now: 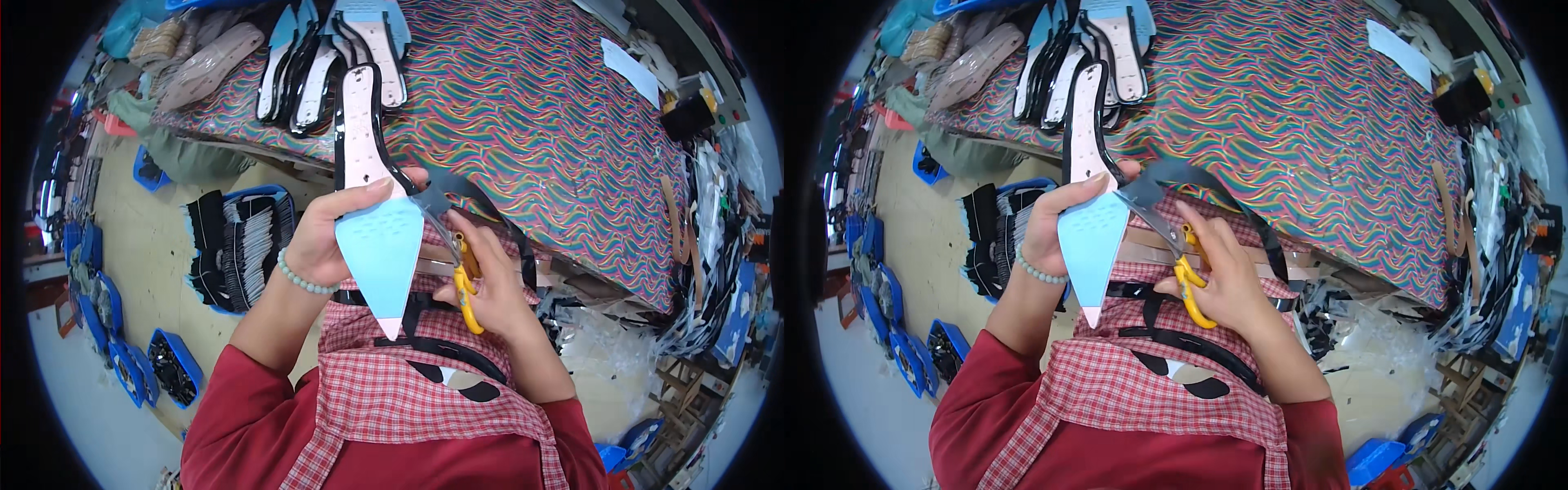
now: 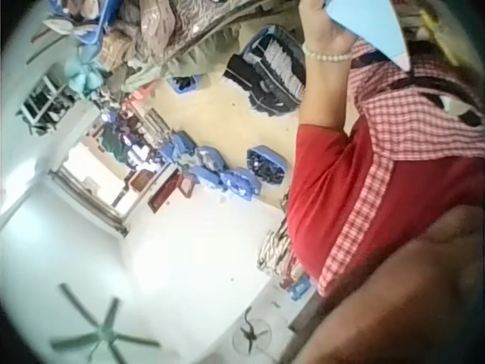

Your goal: The person assembles shoe components by attaching black rubber strips to the edges of light blue and pink shoe insoles. They pick up each insole, align the rubber strip along the perimeter, press it into place, and then trim the excess with yellow-handled scissors. The process is repeated for multiple insoles, with finished pieces placed on the table.

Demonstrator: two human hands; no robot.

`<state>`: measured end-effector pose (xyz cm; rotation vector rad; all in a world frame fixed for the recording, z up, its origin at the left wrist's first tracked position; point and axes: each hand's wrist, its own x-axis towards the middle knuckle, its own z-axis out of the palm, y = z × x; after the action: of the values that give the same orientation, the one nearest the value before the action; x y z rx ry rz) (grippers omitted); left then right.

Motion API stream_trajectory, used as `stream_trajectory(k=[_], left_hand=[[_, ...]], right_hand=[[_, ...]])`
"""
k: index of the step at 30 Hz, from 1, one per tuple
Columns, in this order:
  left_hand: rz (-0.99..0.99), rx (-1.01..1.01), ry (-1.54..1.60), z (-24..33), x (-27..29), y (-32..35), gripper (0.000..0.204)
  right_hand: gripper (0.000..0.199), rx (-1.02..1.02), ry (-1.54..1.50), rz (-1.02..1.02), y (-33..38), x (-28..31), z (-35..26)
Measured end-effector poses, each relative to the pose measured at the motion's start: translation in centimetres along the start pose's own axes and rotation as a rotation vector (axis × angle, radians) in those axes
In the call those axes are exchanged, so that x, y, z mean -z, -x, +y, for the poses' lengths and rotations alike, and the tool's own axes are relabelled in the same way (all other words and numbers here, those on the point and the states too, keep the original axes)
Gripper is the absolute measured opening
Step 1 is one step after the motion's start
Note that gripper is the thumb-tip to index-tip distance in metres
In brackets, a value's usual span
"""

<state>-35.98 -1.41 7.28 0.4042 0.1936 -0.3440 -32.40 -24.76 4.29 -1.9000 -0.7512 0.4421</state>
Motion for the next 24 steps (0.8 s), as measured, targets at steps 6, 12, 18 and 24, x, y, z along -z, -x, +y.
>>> stream_trajectory(k=[6, 12, 18, 24], left_hand=[[0.225, -0.225, -0.34, -0.8, 0.6, 1.4, 0.044], [0.159, -0.216, -0.759, -2.6, 0.1, -0.2, 0.045], [0.058, -0.278, -0.945, -5.7, -2.0, -2.3, 0.05], [-0.26, -0.508, -0.492, -1.8, -4.5, -3.1, 0.071]], right_hand=[[0.072, -0.07, 0.125, 0.189, 1.2, 2.4, 1.6], [0.029, 0.028, 0.569, 0.49, -0.6, 10.3, 1.9], [0.02, 0.061, 0.141, 0.209, -0.2, 1.6, -0.4], [0.02, 0.184, 0.213, 0.063, 0.7, 0.5, 2.1]])
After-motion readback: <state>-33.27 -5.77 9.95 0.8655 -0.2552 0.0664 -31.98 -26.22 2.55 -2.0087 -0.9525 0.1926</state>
